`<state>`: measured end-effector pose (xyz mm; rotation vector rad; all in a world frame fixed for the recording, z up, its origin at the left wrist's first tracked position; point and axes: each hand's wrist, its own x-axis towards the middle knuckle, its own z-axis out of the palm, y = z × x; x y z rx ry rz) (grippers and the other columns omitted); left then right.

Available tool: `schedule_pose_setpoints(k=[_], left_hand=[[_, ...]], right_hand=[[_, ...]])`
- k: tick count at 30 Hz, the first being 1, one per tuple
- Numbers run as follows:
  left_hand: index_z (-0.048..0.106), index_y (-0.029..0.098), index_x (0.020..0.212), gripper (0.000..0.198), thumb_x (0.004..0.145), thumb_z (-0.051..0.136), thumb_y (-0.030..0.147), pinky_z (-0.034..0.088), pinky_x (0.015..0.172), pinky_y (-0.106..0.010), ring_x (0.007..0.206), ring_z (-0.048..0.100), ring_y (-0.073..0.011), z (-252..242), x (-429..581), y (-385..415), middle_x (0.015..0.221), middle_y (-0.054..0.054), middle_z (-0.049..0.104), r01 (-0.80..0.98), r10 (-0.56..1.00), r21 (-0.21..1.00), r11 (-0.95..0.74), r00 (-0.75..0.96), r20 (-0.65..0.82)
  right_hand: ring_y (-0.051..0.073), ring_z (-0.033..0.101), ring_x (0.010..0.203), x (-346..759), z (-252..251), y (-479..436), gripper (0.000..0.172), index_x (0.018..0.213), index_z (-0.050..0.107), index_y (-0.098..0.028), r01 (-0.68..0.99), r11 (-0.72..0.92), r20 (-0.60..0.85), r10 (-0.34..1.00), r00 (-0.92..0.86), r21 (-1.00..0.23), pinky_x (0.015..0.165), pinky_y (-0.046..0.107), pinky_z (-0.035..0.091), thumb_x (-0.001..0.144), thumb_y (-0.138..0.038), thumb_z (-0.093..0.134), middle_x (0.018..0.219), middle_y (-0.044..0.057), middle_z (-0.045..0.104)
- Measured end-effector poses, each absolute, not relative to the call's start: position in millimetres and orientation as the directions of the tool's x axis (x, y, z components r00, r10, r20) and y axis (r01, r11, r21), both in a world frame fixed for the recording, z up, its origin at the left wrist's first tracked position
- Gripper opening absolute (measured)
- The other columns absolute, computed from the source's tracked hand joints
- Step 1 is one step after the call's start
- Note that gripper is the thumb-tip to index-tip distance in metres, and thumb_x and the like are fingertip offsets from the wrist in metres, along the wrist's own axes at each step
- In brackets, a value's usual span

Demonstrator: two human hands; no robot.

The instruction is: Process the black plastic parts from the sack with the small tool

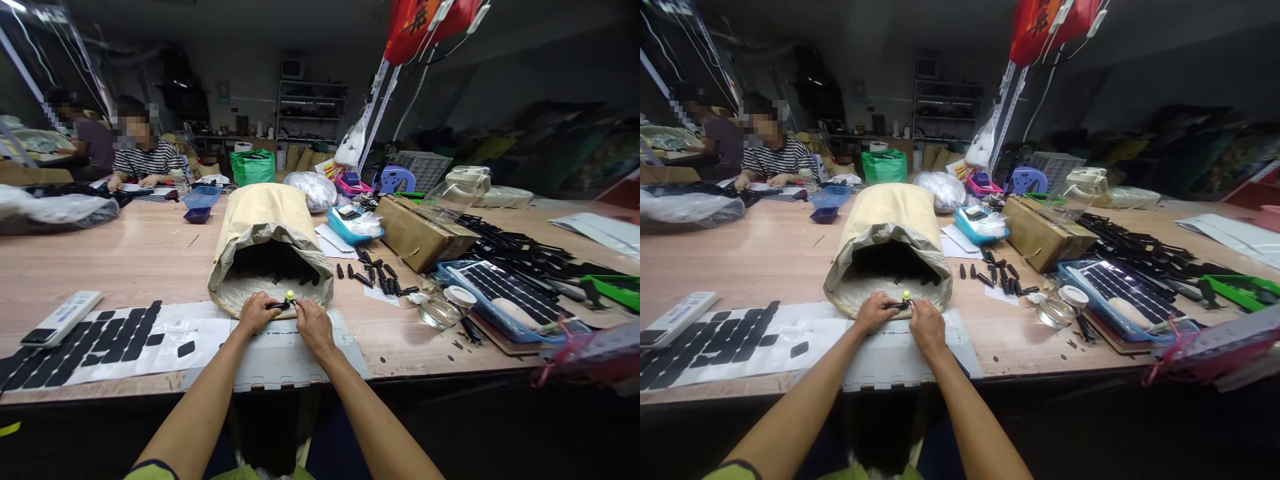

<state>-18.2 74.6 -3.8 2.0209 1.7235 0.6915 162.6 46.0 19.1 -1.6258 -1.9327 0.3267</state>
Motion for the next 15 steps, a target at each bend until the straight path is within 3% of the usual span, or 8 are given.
schedule_pose_setpoints(k=[4,9,15], left_hand=[[0.078,0.03,0.096,0.019,0.08,0.068,0.034,0.039,0.08,-0.029,0.089,0.056,-0.0184,-3.5,-17.8,73.8,0.082,0.0,0.062,0.788,0.985,0.592,-0.171,0.117,0.129],[0.078,0.031,0.093,0.017,0.079,0.068,0.036,0.04,0.079,-0.029,0.089,0.056,-0.0183,-2.5,-17.5,73.0,0.081,0.0,0.061,0.794,0.987,0.587,-0.16,0.111,0.12],[0.076,0.027,0.097,0.023,0.076,0.068,0.031,0.042,0.086,-0.032,0.096,0.058,-0.0209,0.1,-16.8,72.4,0.09,-0.001,0.066,0.781,0.987,0.604,-0.157,0.11,0.114]], right_hand=[[0.016,0.061,0.092,151.7,23.2,45.2,0.03,0.112,0.068,-0.024,0.797,0.277,0.296,0.946,-0.129,-0.537,0.08,0.024,0.043,0.095,-0.023,0.043,0.102,0.005,0.069],[0.015,0.061,0.09,145.3,24.1,43.7,0.028,0.108,0.07,-0.025,0.824,0.219,0.202,0.971,-0.13,-0.522,0.078,0.024,0.042,0.094,-0.023,0.045,0.101,0.004,0.069],[0.017,0.059,0.092,171.7,20.1,64.1,0.027,0.11,0.068,-0.024,0.884,0.173,0.299,0.953,-0.04,-0.434,0.079,0.026,0.042,0.093,-0.023,0.048,0.101,0.003,0.067]])
